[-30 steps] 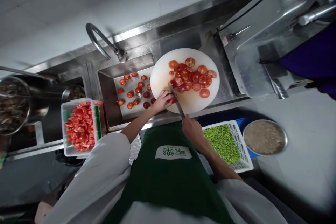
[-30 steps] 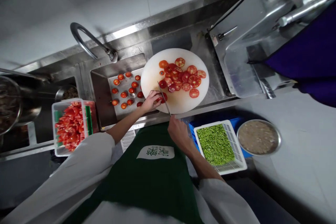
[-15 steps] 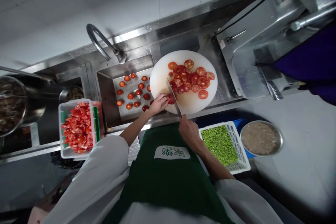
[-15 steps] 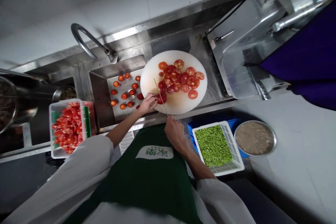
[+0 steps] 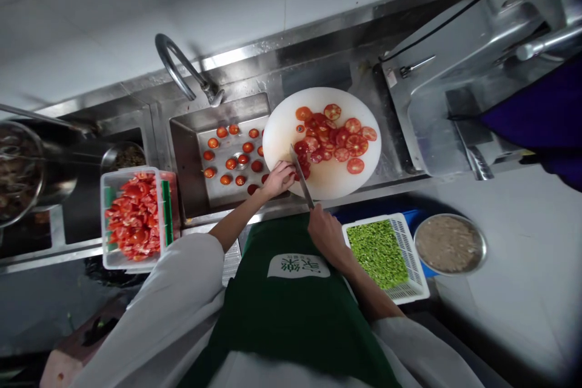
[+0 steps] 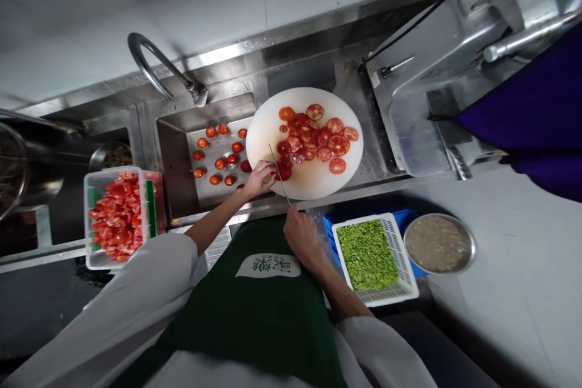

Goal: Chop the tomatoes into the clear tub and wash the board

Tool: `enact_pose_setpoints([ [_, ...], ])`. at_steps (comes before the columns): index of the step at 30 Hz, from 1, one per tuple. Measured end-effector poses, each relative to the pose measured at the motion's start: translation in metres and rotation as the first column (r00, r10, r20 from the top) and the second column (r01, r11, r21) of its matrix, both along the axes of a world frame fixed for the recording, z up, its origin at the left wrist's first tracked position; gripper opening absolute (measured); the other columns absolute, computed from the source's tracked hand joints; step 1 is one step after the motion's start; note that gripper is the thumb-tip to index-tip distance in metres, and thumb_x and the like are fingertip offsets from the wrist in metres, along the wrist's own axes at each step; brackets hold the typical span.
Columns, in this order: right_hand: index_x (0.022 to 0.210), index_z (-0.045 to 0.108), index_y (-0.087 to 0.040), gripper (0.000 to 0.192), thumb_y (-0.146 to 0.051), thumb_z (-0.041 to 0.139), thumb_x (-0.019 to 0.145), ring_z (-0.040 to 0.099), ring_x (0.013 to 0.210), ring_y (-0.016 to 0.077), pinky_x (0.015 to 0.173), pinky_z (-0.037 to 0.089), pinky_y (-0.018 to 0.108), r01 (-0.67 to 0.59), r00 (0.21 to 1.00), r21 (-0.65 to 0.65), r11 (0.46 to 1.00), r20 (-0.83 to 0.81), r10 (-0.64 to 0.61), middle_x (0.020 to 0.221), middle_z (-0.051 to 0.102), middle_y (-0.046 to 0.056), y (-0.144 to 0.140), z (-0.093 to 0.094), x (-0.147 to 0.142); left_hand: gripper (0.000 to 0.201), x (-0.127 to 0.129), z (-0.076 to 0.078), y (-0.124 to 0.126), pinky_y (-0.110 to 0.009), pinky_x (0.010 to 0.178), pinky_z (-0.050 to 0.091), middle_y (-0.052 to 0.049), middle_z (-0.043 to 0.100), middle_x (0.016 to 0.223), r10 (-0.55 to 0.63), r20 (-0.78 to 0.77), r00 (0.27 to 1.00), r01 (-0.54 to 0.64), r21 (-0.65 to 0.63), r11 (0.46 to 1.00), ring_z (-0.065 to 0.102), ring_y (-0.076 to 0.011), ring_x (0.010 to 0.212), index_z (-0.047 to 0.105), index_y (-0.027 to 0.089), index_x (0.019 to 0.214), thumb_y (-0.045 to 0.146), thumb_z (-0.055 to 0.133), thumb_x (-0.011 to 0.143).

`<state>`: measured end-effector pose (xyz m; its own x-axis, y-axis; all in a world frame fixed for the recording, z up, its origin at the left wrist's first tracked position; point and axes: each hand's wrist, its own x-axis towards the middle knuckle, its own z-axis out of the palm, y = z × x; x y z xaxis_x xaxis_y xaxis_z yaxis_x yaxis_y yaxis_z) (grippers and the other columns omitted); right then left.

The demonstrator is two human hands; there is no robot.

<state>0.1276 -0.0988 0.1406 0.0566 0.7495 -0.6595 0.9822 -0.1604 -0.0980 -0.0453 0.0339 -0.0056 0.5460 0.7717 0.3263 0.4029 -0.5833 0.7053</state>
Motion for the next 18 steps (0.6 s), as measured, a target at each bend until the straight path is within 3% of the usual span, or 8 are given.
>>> enact_pose_setpoints([
  [4, 0.132, 0.059, -0.005, 0.032, -0.012, 0.039, 0.109, 0.079, 0.104, 0.0300, 0.085, 0.055, 0.033, 0.019, 0.999, -0.040, 0.999, -0.033, -0.020, 0.104, 0.077, 0.023, 0.014, -0.024, -0.009, 0.017, -0.003, -0.008, -0.004, -0.045, 0.100, 0.057, -0.013, 0.067, 0.116, 0.041, -0.011, 0.999, -0.041, -0.002, 0.999, 0.062, -0.0252, 0.111, 0.069, 0.020, 0.109, 0.029, 0.054, 0.108],
  [7, 0.131, 0.059, -0.006, 0.032, -0.016, 0.037, 0.111, 0.079, 0.102, 0.0297, 0.083, 0.054, 0.033, 0.031, 0.998, -0.004, 0.999, -0.048, -0.032, 0.102, 0.077, 0.022, 0.018, -0.030, -0.009, 0.019, -0.006, -0.016, -0.009, -0.046, 0.103, 0.057, -0.015, 0.066, 0.118, 0.098, -0.030, 0.995, -0.098, -0.020, 0.995, 0.062, -0.0267, 0.115, 0.069, 0.019, 0.110, 0.031, 0.055, 0.107],
  [10, 0.122, 0.062, -0.009, 0.033, -0.025, 0.035, 0.113, 0.079, 0.094, 0.0293, 0.079, 0.052, 0.032, 0.075, 0.994, 0.065, 0.995, -0.084, -0.069, 0.096, 0.077, 0.020, 0.015, -0.026, 0.006, 0.021, -0.005, -0.022, -0.014, -0.050, 0.109, 0.054, -0.016, 0.065, 0.121, 0.186, -0.050, 0.981, -0.189, -0.057, 0.980, 0.061, -0.0285, 0.119, 0.068, 0.019, 0.114, 0.034, 0.056, 0.106],
  [13, 0.108, 0.064, -0.013, 0.032, -0.034, 0.041, 0.110, 0.077, 0.083, 0.0275, 0.075, 0.051, 0.032, 0.233, 0.960, 0.172, 0.957, -0.197, -0.198, 0.087, 0.076, 0.016, 0.002, -0.024, 0.039, 0.034, 0.005, -0.022, -0.012, -0.054, 0.119, 0.048, -0.019, 0.060, 0.136, 0.245, -0.026, 0.969, -0.246, -0.051, 0.968, 0.056, -0.0316, 0.135, 0.064, 0.018, 0.130, 0.040, 0.057, 0.106],
  [15, 0.094, 0.063, -0.018, 0.033, -0.042, 0.044, 0.106, 0.073, 0.071, 0.0246, 0.069, 0.051, 0.030, 0.397, 0.880, 0.207, 0.894, -0.363, -0.306, 0.075, 0.072, 0.011, -0.013, -0.028, 0.068, 0.047, 0.017, -0.019, -0.007, -0.056, 0.125, 0.043, -0.022, 0.052, 0.151, 0.224, -0.016, 0.974, -0.224, -0.022, 0.974, 0.047, -0.0339, 0.148, 0.060, 0.016, 0.141, 0.046, 0.060, 0.105],
  [18, 0.074, 0.052, -0.025, 0.046, -0.064, 0.048, 0.098, 0.058, 0.046, 0.0182, 0.052, 0.046, 0.028, 0.615, 0.656, 0.062, 0.786, -0.593, -0.466, 0.052, 0.058, 0.002, -0.044, -0.045, 0.106, 0.054, 0.035, -0.015, 0.002, -0.060, 0.128, 0.040, -0.020, 0.049, 0.158, 0.155, -0.066, 0.986, -0.155, 0.005, 0.988, 0.041, -0.0367, 0.153, 0.063, 0.018, 0.144, 0.050, 0.067, 0.100],
])
